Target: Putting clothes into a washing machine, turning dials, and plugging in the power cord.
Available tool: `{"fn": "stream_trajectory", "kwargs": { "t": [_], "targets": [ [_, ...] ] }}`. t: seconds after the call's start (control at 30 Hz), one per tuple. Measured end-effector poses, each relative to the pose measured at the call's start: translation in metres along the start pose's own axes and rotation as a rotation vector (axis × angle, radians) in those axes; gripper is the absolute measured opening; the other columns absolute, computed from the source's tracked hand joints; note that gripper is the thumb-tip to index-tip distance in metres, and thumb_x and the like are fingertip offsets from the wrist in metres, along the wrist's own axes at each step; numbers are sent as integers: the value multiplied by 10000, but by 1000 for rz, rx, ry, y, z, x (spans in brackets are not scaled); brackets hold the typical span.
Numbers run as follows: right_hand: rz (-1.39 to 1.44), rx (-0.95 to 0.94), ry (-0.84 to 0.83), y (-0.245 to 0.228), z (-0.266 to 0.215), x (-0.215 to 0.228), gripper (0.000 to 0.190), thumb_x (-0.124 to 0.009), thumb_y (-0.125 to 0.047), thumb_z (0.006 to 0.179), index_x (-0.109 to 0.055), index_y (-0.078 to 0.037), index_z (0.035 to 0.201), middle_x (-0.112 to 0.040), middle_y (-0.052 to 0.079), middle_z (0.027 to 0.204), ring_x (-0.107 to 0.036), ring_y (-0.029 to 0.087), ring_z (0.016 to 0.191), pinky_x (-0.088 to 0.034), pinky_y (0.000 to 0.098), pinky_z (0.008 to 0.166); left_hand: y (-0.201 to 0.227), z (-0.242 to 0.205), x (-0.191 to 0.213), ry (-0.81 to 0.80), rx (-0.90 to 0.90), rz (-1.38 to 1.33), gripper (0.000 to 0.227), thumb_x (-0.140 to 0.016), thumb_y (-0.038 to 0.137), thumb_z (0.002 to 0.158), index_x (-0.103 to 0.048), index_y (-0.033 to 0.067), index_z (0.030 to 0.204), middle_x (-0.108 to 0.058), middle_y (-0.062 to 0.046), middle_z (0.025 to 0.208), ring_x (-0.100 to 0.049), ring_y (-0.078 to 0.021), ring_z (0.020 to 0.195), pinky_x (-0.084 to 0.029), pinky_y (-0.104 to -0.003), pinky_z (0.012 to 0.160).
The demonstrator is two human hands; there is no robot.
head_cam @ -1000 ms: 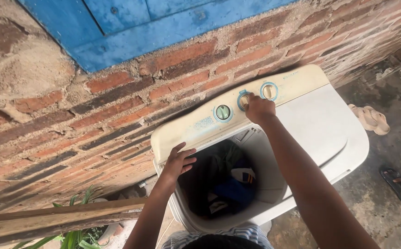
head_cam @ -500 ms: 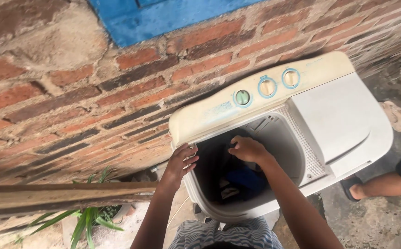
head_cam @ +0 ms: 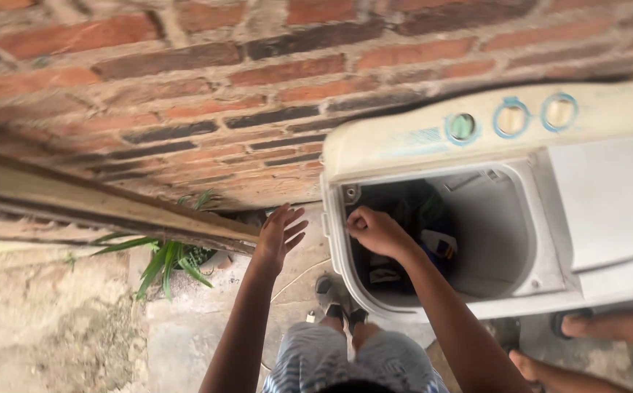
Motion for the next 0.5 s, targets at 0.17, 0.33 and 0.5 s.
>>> {"fn": "stream_trajectory", "kwargs": {
  "t": [0.17,0.33,0.5],
  "targets": [
    [-65,41,-137,-44,13,-20,458,-670,-389,916,-643,-72,1246,-761,135,1085,-750,295,980,-564,391,870,-19,-3,40,215,9,-67,588,-517,274,965,-413,107,1519,-650,-83,1401,-645,-283,1213,-498,-422,1019],
    [-83,-1,-153,-62,48,-75,481,-673,-413,909,-635,-86,1260,-765,129,1129,-734,287,1030,-556,387,897,-26,-16,56,148,5,-115,577,-532,283,977,-409,112,1513,-656,-98,1385,-645,-284,1210,-504,-422,1019],
    [-56,-67,-146,-68,77,-130,486,-677,-432,905,-642,-100,1259,-755,129,1173,-725,275,1057,-543,376,915,-9,-9,132,74,-6,-65,561,-531,312,984,-437,101,1495,-644,-103,1388,-647,-280,1219,-503,-417,1021]
  ]
}}
Point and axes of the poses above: each hand's wrist, its own z-axis towards the middle knuckle, its own x-axis out of the back of the hand, y = z × x, the point moved 1 cm from there along z, towards the middle knuckle
